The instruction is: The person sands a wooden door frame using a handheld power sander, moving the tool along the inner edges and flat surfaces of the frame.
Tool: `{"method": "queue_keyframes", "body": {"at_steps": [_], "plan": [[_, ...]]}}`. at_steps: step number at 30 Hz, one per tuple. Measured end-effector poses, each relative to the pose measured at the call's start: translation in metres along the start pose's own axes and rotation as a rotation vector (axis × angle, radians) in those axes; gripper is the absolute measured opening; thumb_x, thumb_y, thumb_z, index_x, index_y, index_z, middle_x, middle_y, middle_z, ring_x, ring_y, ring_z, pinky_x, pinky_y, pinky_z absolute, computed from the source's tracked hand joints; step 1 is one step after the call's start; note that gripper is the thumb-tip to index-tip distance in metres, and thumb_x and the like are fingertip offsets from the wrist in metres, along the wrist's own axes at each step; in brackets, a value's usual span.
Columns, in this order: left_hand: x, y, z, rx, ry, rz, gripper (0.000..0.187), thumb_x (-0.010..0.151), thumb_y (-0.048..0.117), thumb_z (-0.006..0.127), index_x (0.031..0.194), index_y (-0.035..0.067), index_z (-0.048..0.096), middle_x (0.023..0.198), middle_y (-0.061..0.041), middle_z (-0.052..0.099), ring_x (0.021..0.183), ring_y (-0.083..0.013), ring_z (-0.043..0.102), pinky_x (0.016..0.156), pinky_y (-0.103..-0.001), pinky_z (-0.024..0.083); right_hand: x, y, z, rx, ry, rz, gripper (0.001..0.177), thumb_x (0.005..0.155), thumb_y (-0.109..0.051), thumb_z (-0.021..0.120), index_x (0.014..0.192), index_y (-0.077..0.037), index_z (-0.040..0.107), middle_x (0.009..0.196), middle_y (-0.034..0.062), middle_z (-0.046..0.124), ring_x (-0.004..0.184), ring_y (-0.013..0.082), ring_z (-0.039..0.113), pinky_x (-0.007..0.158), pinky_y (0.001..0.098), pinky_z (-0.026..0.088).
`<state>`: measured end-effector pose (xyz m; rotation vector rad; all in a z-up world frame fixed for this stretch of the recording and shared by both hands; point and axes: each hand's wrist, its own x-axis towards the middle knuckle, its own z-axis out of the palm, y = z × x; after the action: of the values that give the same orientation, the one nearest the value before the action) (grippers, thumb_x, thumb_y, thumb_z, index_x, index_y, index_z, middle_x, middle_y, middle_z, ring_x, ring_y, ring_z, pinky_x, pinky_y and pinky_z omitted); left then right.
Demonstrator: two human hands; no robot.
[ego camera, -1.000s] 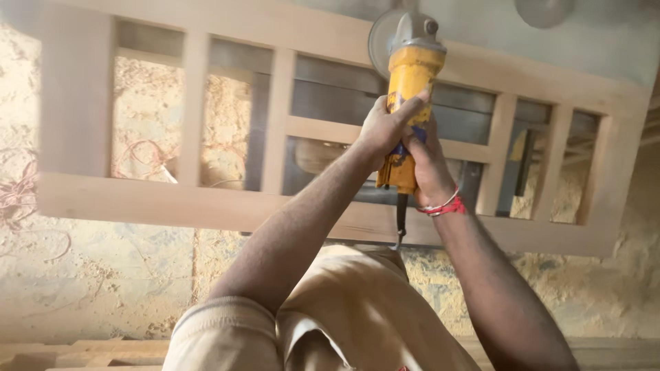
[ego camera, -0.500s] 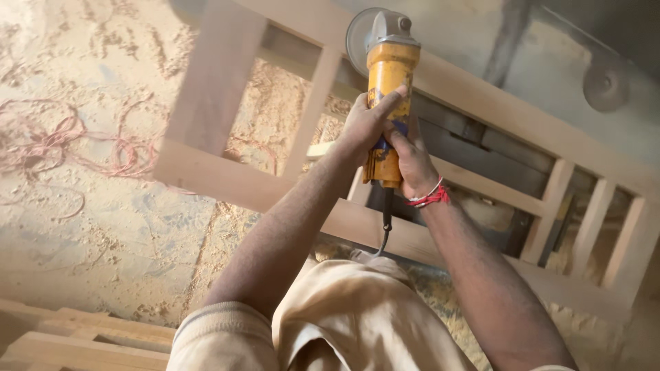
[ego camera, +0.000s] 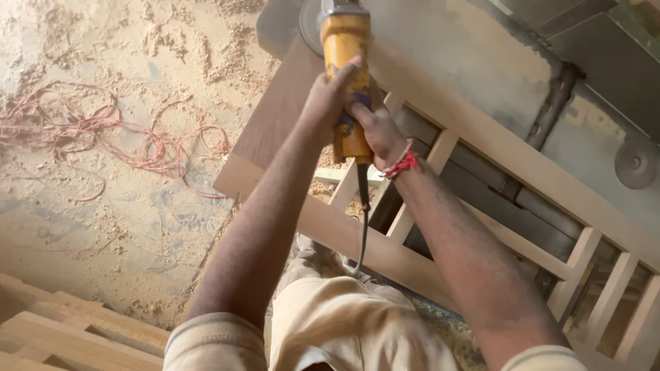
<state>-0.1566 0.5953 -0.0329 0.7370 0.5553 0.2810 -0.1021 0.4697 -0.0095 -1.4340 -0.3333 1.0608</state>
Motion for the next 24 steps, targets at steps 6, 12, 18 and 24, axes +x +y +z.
{"method": "queue_keyframes", "body": {"at_steps": [6,12,18,24], "plan": [[-0.036,0.009,-0.034,0.021,0.032,-0.008,0.061,0.084,0.047,0.073,0.119,-0.002,0.060,0.096,-0.013,0.070,0.081,-0.0205,0.074,0.070,-0.034,0.064,-0.011,0.016,0.038,-0.002,-0.061,-0.002,0.061,0.100,-0.018,0.059,0.155,-0.005,0.036,0.138,0.0136,0.056,0.123,0.0224,0.061,0.101,0.0365,0.055],[-0.111,0.000,-0.052,-0.025,0.108,-0.074,0.070,0.085,0.048,0.074,0.127,-0.001,0.049,0.106,-0.015,0.066,0.090,-0.0205,0.069,0.077,-0.034,0.063,-0.070,0.036,0.079,-0.042,-0.097,-0.069,0.075,0.098,-0.012,0.058,0.162,-0.011,0.019,0.145,0.0103,0.049,0.132,0.0216,0.054,0.111,0.0355,0.050],[-0.189,-0.034,-0.064,-0.065,0.229,-0.053,0.079,0.082,0.052,0.075,0.133,0.000,0.046,0.115,-0.018,0.062,0.099,-0.0221,0.066,0.084,-0.035,0.060,-0.127,0.066,0.093,-0.126,-0.207,-0.021,0.080,0.095,-0.015,0.060,0.163,-0.009,0.018,0.145,0.0135,0.049,0.131,0.0222,0.053,0.111,0.0354,0.049],[-0.257,-0.060,-0.075,-0.119,0.254,-0.030,0.083,0.083,0.050,0.075,0.139,0.000,0.039,0.121,-0.021,0.057,0.106,-0.0266,0.063,0.090,-0.041,0.059,-0.182,0.096,0.087,-0.595,-0.254,0.151,0.068,0.095,-0.033,0.066,0.149,-0.003,0.039,0.123,0.0153,0.067,0.113,0.0237,0.068,0.100,0.0361,0.056]]}}
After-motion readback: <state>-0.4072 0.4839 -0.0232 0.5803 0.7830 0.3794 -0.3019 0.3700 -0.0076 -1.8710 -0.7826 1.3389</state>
